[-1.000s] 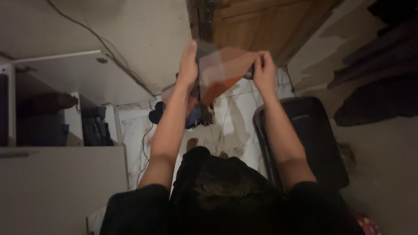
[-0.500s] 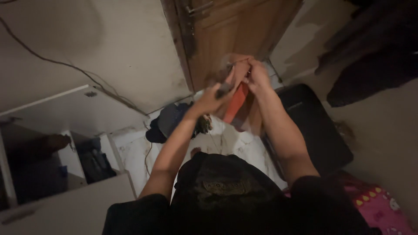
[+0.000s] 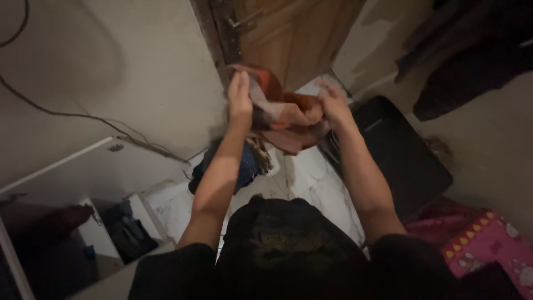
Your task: The person picks up a light blue patterned shirt from a pile on the floor, folds it on a pink Hello Kitty bedspread, and places it into a white wardrobe. They then pick up an orange and brown plaid shirt, fold it on the bed, and place it into the wardrobe.
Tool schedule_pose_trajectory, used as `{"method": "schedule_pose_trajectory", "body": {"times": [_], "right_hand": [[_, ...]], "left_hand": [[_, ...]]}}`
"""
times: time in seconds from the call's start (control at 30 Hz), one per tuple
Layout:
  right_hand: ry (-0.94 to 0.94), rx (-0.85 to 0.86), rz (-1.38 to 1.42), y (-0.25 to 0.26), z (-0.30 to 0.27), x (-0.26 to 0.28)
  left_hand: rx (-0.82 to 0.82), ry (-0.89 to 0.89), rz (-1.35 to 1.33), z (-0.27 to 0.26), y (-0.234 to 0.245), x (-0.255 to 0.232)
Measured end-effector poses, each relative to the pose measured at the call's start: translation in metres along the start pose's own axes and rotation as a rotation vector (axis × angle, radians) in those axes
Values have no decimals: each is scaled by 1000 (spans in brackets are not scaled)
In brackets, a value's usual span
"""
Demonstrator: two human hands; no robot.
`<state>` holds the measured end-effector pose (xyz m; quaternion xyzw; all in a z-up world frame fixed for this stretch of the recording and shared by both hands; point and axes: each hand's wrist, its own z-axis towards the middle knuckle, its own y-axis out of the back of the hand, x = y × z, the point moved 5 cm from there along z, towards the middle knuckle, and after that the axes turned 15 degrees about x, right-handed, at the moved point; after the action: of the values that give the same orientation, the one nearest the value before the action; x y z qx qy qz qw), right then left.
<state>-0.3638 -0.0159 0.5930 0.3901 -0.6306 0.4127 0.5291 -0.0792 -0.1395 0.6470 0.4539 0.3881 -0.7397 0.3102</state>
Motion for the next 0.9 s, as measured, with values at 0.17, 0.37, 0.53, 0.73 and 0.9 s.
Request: {"method": "schedule_pose_trajectory", "body": {"times": [0.17,0.37,0.53,0.73,0.9], "right_hand": [[-516,479,-487,-58,-61,32],[-77,378,-588,-63,-33,-5],[-66,-40,-183,-10,-20,-57],[460,-210,207,15,-88,39],[351,-428,37,16,-146,101]], "left_hand": [[82,-65,-362,31,-2,-21],[336,77,-928,29,-38,-27],[622,264,-1189,21,-68,-18],[585,280,-906,26,-69,-17],[975,476,-950,20,-79,21]]}}
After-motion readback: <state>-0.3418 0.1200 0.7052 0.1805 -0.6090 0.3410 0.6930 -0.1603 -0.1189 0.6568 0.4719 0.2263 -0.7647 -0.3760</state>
